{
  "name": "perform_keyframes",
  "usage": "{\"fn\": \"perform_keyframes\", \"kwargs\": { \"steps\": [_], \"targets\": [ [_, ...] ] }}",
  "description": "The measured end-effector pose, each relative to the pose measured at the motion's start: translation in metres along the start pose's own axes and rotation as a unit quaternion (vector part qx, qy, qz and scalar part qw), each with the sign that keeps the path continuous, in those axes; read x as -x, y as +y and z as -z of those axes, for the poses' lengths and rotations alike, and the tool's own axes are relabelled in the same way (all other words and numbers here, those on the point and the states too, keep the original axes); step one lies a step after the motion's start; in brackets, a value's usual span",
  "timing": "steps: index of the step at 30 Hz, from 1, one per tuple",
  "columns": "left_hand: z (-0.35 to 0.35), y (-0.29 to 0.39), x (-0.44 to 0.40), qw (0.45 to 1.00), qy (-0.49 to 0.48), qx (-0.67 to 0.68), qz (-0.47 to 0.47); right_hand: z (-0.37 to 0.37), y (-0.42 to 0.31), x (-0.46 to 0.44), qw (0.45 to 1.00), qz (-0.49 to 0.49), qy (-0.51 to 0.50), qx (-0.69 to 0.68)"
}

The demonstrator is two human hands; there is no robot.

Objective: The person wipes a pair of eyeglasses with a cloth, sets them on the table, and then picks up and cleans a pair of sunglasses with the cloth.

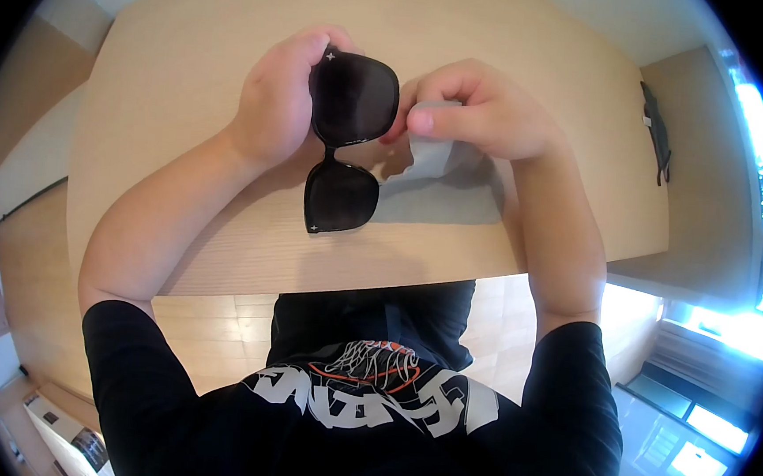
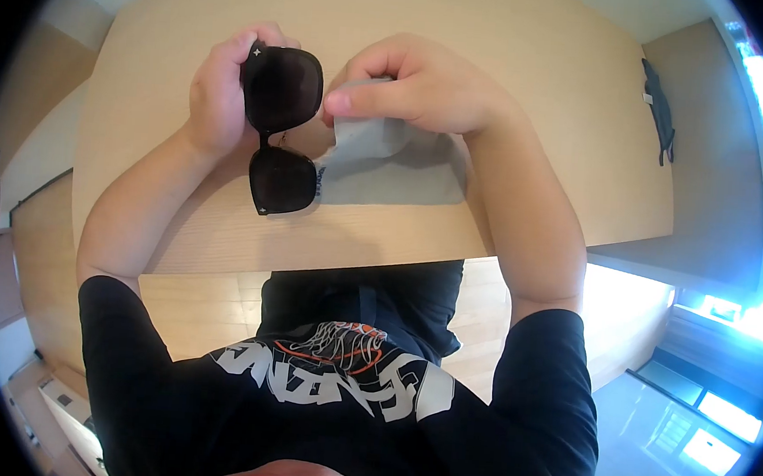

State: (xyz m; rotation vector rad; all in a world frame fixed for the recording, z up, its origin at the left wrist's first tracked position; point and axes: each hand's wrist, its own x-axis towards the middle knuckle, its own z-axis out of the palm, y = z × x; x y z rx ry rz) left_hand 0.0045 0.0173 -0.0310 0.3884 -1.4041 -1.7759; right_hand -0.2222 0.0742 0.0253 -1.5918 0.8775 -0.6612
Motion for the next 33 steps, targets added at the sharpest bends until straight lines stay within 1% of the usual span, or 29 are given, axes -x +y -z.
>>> {"fn": "perform_keyframes", "kwargs": {
  "steps": [1,3,4,6,7,9,12,15,18,19,21,24,27,28,30,33],
  "targets": [
    [-0.001,0.000,0.000,1.000,0.018,0.006,-0.003,0.001,-0.002,0.000,1.000,-0.022,0.003,0.021],
    [-0.012,0.007,0.003,0.995,0.044,0.091,0.011,0.003,-0.010,0.003,0.996,-0.065,0.011,0.063],
    [-0.017,0.009,0.004,0.989,0.057,0.133,0.018,0.001,-0.015,0.004,0.995,-0.093,0.006,0.036],
    [-0.016,0.006,0.001,0.991,0.093,0.091,0.002,-0.003,-0.025,0.007,0.989,-0.148,-0.005,-0.018],
    [-0.013,0.004,-0.001,0.991,0.112,0.070,-0.006,-0.002,-0.024,0.007,0.991,-0.124,-0.017,-0.053],
    [-0.003,0.001,-0.003,0.993,0.109,0.045,-0.009,-0.001,-0.021,0.007,0.989,-0.076,-0.039,-0.123],
    [-0.003,0.000,-0.004,0.992,0.120,0.019,-0.024,-0.005,-0.012,0.003,0.991,-0.053,0.051,-0.108],
    [-0.003,-0.004,-0.007,0.990,0.133,-0.014,-0.052,-0.015,-0.012,0.000,0.993,-0.056,0.102,-0.031],
    [-0.007,-0.005,-0.007,0.988,0.137,-0.020,-0.072,-0.025,-0.014,-0.004,0.984,-0.061,0.147,-0.075],
    [-0.010,-0.004,-0.007,0.987,0.136,-0.015,-0.078,-0.026,-0.013,-0.005,0.984,-0.066,0.154,-0.064],
    [-0.015,-0.005,-0.008,0.982,0.165,-0.032,-0.081,-0.027,-0.009,-0.006,0.982,-0.076,0.166,-0.040],
    [-0.015,-0.004,-0.010,0.977,0.200,-0.022,-0.069,-0.038,-0.005,-0.010,0.969,-0.075,0.221,0.081],
    [-0.021,0.008,-0.010,0.971,0.236,0.011,-0.032,-0.045,0.007,-0.010,0.975,-0.015,0.164,0.148],
    [-0.022,0.012,-0.009,0.968,0.248,0.023,-0.017,-0.048,0.006,-0.011,0.978,-0.012,0.158,0.138],
    [-0.023,0.011,-0.010,0.961,0.272,0.036,-0.022,-0.053,0.004,-0.012,0.982,-0.007,0.147,0.117],
    [-0.026,0.012,-0.011,0.955,0.294,0.031,-0.021,-0.052,-0.001,-0.017,0.966,-0.083,0.204,0.135]
  ]
}}
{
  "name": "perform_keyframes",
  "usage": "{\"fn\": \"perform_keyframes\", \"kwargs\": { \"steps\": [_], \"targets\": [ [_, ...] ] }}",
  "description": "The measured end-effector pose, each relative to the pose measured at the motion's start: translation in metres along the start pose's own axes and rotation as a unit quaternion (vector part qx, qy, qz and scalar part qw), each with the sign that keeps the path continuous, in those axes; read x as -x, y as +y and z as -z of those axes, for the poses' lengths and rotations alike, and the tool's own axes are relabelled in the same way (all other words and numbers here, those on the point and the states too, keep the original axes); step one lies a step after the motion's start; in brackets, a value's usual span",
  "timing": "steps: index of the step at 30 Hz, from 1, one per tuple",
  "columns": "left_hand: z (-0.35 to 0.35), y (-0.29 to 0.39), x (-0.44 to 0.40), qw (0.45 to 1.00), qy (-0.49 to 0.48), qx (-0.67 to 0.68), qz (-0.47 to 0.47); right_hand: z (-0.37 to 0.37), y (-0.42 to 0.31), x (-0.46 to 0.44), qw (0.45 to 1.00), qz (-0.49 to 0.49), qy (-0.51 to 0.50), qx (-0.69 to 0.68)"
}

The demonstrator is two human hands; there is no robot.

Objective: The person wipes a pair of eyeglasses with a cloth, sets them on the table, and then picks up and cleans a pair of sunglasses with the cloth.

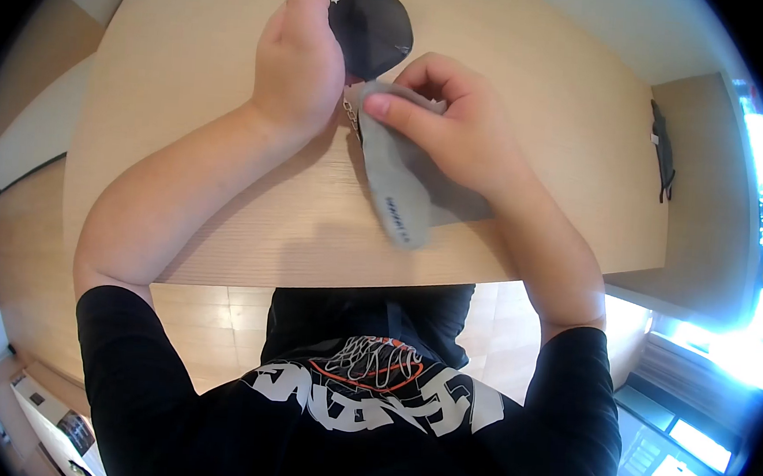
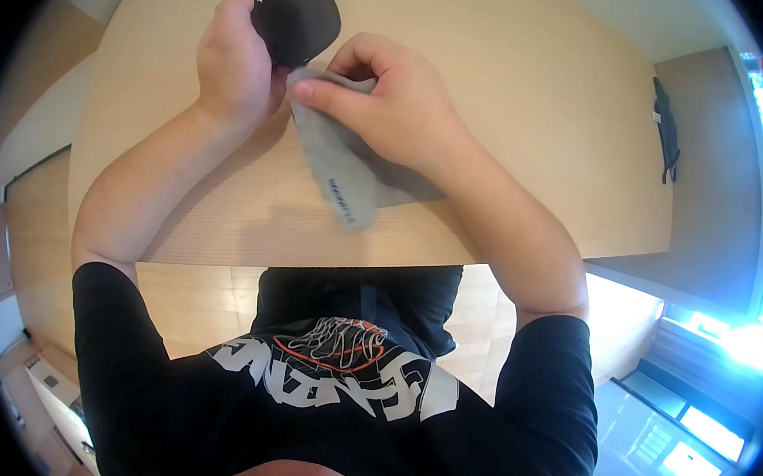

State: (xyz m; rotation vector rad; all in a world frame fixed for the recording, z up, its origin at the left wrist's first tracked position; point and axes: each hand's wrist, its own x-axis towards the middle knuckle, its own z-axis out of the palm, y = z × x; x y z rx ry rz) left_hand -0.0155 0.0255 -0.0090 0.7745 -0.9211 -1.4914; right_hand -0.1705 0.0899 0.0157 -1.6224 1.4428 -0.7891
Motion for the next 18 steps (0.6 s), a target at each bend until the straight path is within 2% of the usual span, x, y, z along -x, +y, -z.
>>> {"fn": "perform_keyframes", "kwargs": {
  "steps": [3,6,7,12,13,15,16,18],
  "targets": [
    [-0.002,-0.008,-0.006,0.998,0.042,0.035,-0.027,-0.003,0.001,0.005,0.999,0.048,0.008,-0.025],
    [-0.006,-0.008,-0.006,0.996,0.080,0.024,-0.014,-0.007,0.002,0.011,0.983,0.148,0.043,0.097],
    [-0.007,-0.006,-0.005,0.996,0.090,0.008,-0.001,-0.006,0.004,0.010,0.986,0.126,0.036,0.098],
    [-0.004,-0.017,-0.006,0.995,0.063,-0.008,-0.070,-0.001,0.003,0.005,0.998,0.041,0.004,0.048],
    [-0.004,-0.016,-0.006,0.996,0.057,-0.014,-0.074,-0.003,0.005,0.005,0.991,0.097,0.024,0.094],
    [-0.013,-0.008,-0.005,0.995,0.087,0.046,-0.026,-0.008,0.012,0.005,0.959,0.209,0.062,0.183],
    [-0.016,-0.006,-0.005,0.992,0.102,0.075,-0.003,-0.008,0.015,0.004,0.955,0.219,0.068,0.187],
    [-0.009,-0.011,-0.009,0.995,0.078,0.060,-0.036,-0.008,0.018,0.002,0.947,0.240,0.080,0.196]
  ]
}}
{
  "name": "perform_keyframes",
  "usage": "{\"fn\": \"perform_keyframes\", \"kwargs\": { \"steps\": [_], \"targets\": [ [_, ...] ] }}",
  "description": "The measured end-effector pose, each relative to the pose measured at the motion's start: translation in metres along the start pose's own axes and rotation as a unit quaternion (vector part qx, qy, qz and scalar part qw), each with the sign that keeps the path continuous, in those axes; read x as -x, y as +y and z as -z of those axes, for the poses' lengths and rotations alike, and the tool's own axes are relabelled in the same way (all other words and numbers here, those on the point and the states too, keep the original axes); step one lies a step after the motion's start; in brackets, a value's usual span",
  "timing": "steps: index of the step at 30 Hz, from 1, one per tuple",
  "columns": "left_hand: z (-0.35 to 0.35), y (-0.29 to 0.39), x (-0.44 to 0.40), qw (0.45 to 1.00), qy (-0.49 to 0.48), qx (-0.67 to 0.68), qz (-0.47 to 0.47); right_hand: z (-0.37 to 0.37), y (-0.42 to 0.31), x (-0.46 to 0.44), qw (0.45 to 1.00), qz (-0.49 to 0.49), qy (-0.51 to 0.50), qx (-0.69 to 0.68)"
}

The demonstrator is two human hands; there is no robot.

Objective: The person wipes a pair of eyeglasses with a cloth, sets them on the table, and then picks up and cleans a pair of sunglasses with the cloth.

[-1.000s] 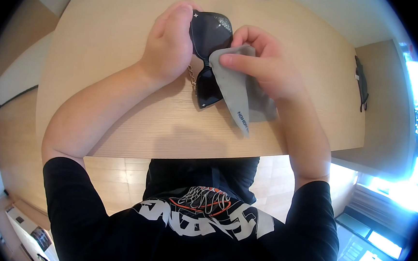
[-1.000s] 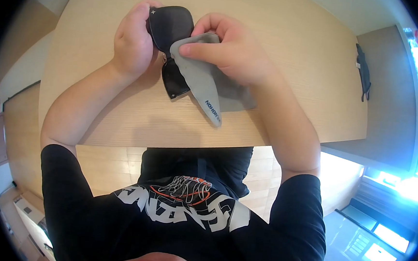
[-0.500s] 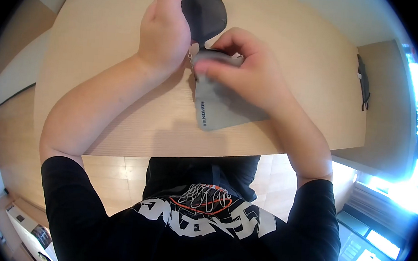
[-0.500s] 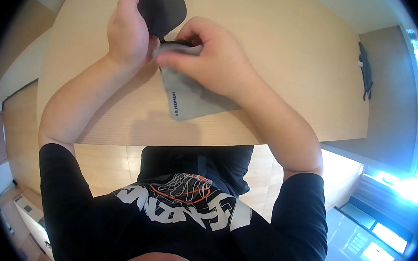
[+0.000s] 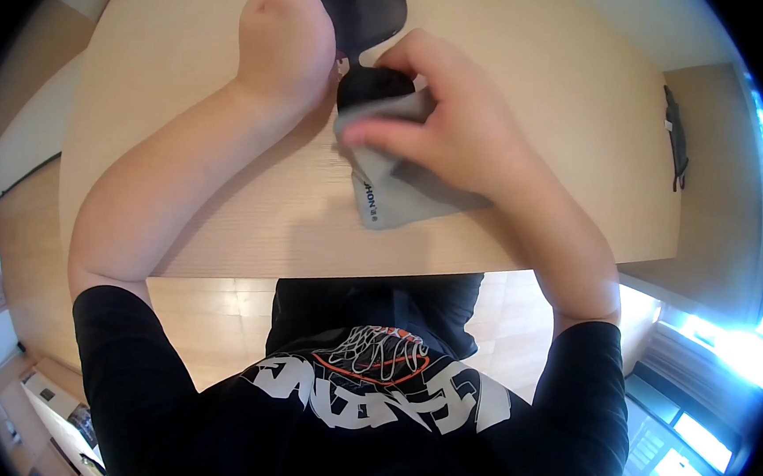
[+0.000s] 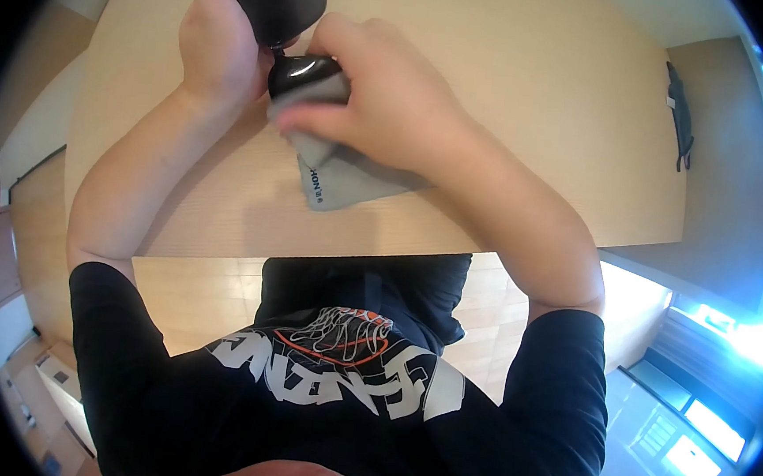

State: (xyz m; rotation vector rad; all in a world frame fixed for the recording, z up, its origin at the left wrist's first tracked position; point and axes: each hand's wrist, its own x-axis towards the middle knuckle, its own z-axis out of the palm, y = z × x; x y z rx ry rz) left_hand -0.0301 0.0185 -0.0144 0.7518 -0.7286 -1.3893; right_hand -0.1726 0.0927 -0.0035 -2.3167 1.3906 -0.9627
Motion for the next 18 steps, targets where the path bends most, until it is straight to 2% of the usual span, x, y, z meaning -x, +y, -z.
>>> {"fn": "perform_keyframes", "kwargs": {
  "steps": [3,4,6,8,10,12,13,15,18],
  "targets": [
    [0.006,-0.011,-0.004,0.997,-0.010,-0.043,-0.067,0.013,-0.005,-0.006,0.976,-0.160,-0.093,-0.112],
    [0.006,-0.013,-0.004,0.994,-0.008,-0.063,-0.092,0.013,-0.005,-0.006,0.978,-0.152,-0.091,-0.108],
    [0.005,-0.008,-0.001,0.999,-0.020,-0.036,-0.021,0.011,-0.003,-0.004,0.981,-0.137,-0.088,-0.103],
    [0.002,-0.001,-0.001,1.000,-0.008,-0.015,0.027,-0.003,-0.003,0.000,0.997,-0.026,0.001,-0.070],
    [-0.006,0.005,-0.002,0.998,0.032,-0.001,0.054,-0.006,-0.001,0.001,0.997,0.018,0.035,-0.059],
    [-0.005,0.000,0.004,0.999,0.012,-0.031,-0.015,-0.005,0.002,-0.001,0.998,-0.005,0.015,-0.067],
    [-0.004,-0.003,0.006,0.998,0.003,-0.045,-0.049,-0.001,0.000,-0.001,0.996,-0.053,-0.011,-0.072],
    [0.000,-0.006,0.000,0.998,-0.002,-0.047,-0.041,0.006,-0.005,-0.003,0.984,-0.146,-0.065,-0.079],
    [-0.004,0.000,0.003,0.998,0.009,-0.062,0.008,0.003,-0.002,-0.002,0.993,-0.104,-0.042,-0.047]
  ]
}}
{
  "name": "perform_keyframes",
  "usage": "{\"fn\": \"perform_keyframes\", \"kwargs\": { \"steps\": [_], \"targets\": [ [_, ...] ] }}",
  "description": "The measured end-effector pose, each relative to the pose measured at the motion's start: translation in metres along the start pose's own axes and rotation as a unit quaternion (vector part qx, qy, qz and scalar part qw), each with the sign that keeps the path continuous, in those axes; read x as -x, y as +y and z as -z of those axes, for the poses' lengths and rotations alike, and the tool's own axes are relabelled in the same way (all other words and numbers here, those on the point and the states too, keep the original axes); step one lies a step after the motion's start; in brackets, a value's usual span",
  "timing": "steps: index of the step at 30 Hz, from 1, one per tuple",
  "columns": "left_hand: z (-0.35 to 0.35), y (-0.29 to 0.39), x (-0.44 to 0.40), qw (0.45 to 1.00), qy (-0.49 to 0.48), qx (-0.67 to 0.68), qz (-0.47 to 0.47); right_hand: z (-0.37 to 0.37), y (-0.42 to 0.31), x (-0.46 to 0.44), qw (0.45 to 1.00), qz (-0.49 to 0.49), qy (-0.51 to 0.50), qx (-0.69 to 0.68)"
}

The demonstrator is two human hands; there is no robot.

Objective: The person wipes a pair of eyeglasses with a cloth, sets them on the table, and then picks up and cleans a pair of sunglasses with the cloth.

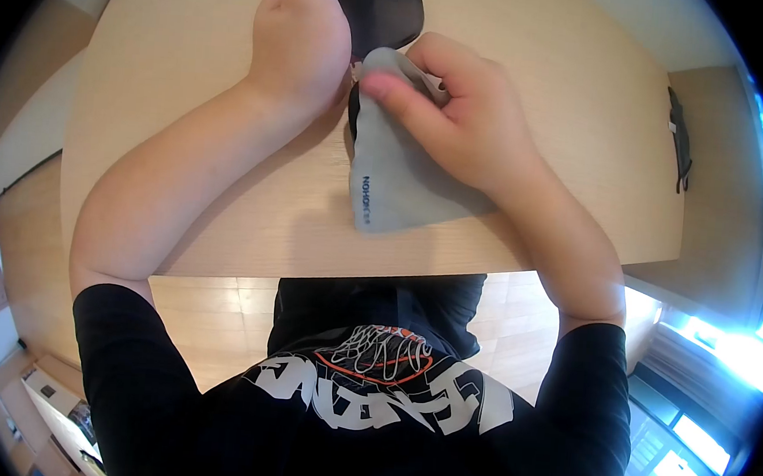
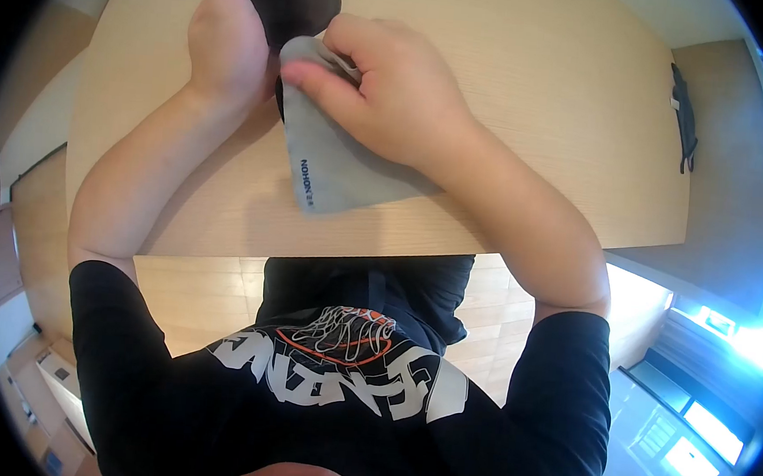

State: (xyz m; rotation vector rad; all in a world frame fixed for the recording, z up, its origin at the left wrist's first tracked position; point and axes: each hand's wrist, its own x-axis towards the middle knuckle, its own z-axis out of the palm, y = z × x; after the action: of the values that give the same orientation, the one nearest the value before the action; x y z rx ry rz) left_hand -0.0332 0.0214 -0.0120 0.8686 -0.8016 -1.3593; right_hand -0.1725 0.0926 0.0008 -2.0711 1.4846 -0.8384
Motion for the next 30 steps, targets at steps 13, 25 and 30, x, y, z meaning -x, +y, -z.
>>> {"fn": "perform_keyframes", "kwargs": {
  "steps": [13,25,30],
  "targets": [
    [-0.002,0.002,0.004,0.999,0.017,0.014,-0.032,-0.003,0.006,-0.001,0.992,0.122,0.028,-0.017],
    [0.004,0.012,-0.004,0.997,0.010,0.053,0.048,-0.003,0.003,0.003,0.991,0.124,0.023,-0.043],
    [0.001,0.012,-0.002,0.999,0.006,0.047,0.016,-0.001,0.011,0.001,0.992,0.018,-0.024,-0.126]
  ]
}}
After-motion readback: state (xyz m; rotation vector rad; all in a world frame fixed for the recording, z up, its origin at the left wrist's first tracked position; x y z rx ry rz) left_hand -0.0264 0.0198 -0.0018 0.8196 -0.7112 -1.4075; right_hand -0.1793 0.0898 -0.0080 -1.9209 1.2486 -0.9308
